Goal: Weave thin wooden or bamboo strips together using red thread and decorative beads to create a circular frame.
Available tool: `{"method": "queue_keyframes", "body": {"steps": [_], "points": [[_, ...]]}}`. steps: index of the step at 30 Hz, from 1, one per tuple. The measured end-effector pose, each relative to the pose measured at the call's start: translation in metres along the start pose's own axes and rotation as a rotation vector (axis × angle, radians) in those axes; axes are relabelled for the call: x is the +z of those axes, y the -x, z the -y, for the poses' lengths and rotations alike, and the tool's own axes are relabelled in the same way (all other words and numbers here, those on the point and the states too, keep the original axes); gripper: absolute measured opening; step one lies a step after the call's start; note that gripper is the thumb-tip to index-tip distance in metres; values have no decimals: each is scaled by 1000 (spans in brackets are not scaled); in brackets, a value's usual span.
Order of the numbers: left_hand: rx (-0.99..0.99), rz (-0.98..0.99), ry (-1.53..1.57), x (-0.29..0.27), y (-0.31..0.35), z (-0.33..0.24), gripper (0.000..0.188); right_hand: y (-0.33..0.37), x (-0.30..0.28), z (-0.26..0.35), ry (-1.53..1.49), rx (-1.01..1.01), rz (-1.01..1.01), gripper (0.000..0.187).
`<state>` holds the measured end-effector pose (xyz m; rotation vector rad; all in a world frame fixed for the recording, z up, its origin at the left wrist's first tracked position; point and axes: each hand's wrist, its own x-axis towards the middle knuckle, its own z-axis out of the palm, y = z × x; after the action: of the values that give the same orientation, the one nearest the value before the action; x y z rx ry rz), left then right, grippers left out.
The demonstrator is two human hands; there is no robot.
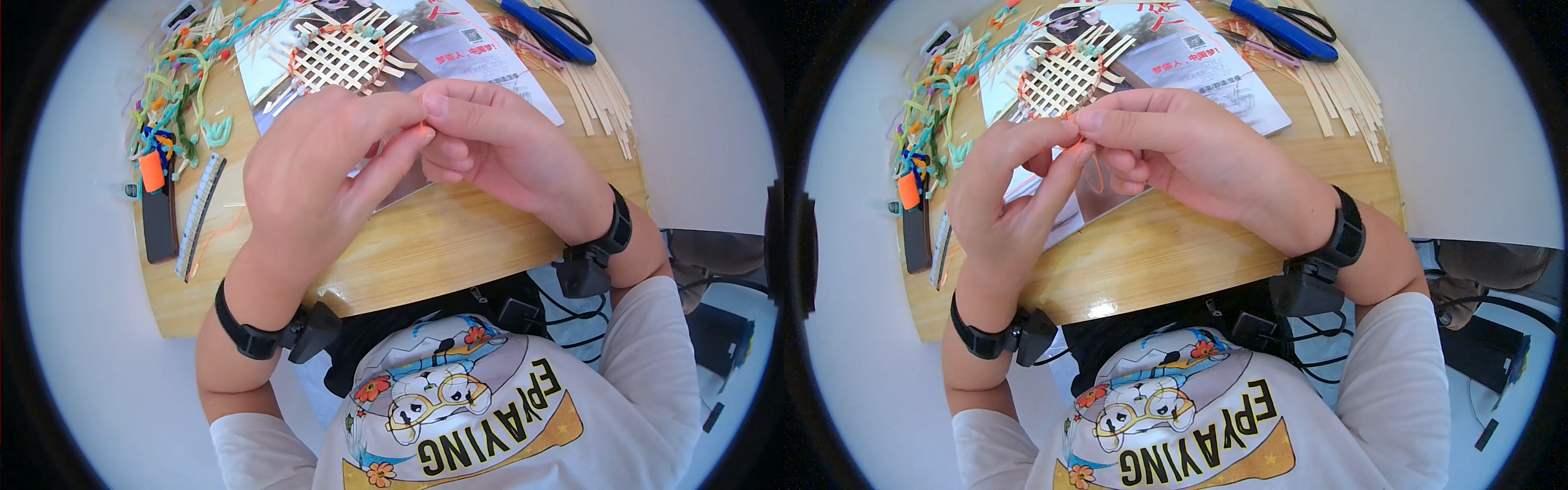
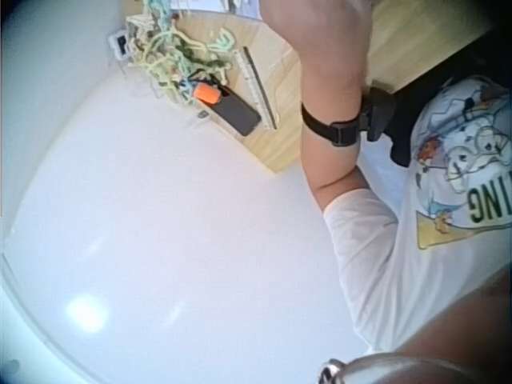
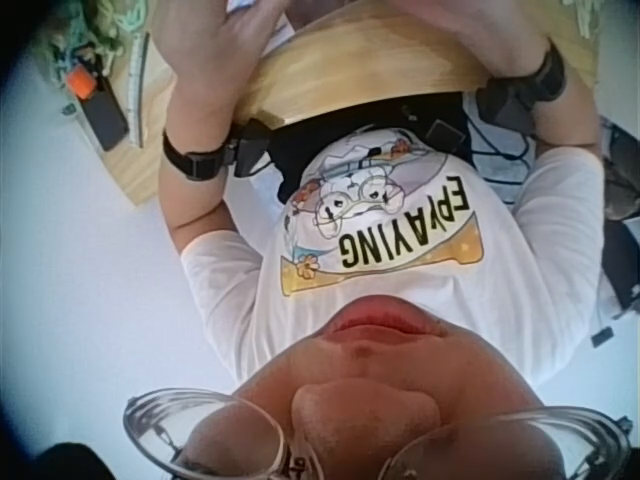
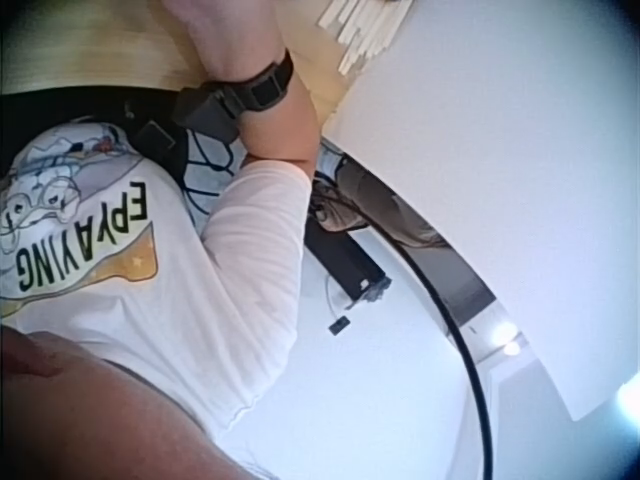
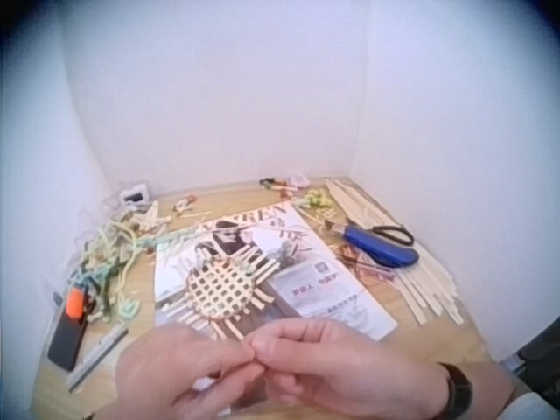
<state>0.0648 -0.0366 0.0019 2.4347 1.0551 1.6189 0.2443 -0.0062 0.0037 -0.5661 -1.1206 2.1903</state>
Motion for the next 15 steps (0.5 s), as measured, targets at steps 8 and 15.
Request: {"method": "queue_keyframes", "body": {"steps": [8, 15], "points": [[-10, -6, 57, 1, -1, -1, 22, 0, -2, -1, -57, -31, 12, 20], [-543, 2, 547, 0, -2, -15, 10, 3, 1, 7, 327, -229, -116, 14]]}}
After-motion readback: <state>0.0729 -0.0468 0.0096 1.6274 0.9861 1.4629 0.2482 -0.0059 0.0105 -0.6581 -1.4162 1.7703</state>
